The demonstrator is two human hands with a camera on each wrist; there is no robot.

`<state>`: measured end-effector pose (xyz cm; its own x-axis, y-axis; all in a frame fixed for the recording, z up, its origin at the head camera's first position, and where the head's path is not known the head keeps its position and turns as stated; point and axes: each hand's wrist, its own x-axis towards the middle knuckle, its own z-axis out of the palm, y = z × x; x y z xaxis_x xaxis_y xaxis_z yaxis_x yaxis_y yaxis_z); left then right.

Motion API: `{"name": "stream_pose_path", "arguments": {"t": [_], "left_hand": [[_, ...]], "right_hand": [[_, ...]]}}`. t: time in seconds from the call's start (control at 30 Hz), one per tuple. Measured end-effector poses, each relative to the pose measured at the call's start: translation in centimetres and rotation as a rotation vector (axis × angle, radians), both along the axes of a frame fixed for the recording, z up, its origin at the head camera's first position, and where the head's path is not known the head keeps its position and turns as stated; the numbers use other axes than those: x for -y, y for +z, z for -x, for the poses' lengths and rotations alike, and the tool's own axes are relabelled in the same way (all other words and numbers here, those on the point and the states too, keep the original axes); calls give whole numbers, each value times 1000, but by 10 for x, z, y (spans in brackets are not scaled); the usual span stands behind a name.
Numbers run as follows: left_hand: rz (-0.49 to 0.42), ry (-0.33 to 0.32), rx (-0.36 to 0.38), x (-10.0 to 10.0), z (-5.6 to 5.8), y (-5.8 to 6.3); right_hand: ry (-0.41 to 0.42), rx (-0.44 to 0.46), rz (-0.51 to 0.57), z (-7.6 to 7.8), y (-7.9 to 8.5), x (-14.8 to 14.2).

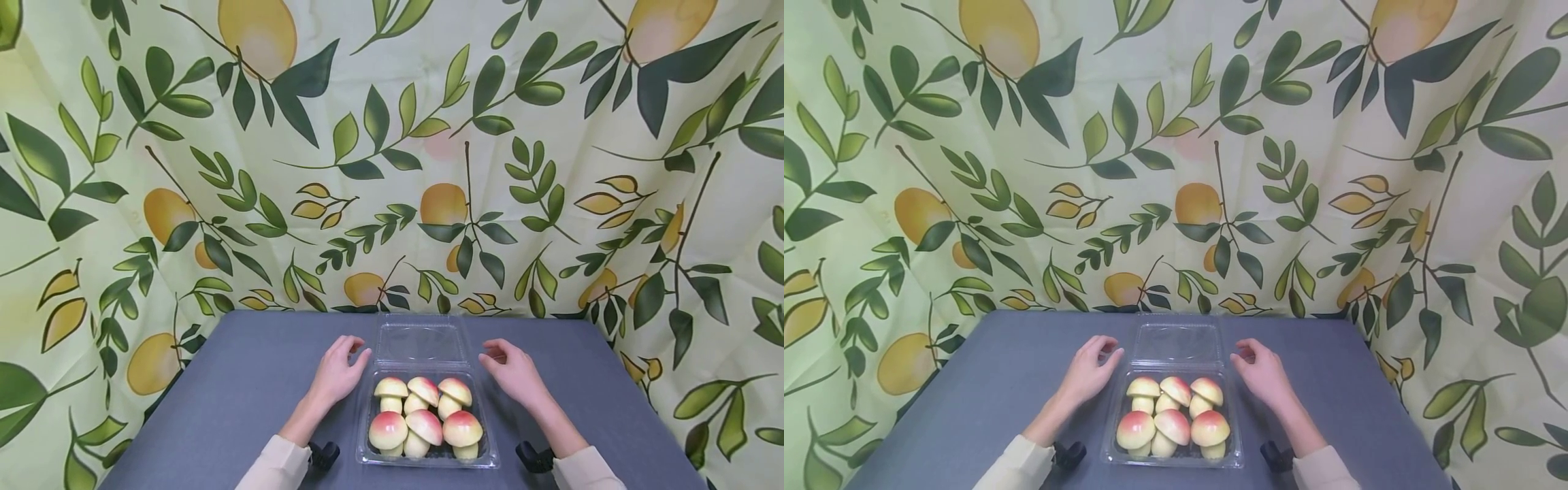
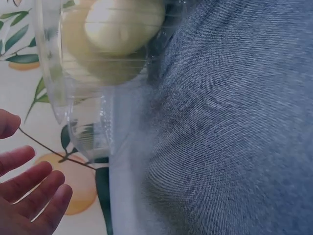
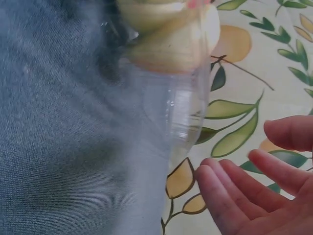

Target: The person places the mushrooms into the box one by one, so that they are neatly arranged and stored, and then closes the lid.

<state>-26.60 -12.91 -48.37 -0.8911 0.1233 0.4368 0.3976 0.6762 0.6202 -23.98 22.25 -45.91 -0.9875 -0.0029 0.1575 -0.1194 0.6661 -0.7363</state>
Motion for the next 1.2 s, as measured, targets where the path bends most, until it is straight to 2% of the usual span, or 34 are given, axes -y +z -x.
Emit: {"name": "stream_pose_path", "arguments": {"t": [0.4, 0.8, 1.0, 1.2], "left_hand": [[16, 21, 140, -3, 19, -12], [1, 24, 165, -7, 29, -22], [0, 42, 183, -9, 31, -24], [-16, 19, 179, -11, 33, -24]], "right_hand": [[-25, -20, 31, 19, -9, 6], [-43, -8, 41, 38, -30, 10], [-49, 21, 50, 41, -38, 11], [-63, 34, 47, 43, -40, 12]]}}
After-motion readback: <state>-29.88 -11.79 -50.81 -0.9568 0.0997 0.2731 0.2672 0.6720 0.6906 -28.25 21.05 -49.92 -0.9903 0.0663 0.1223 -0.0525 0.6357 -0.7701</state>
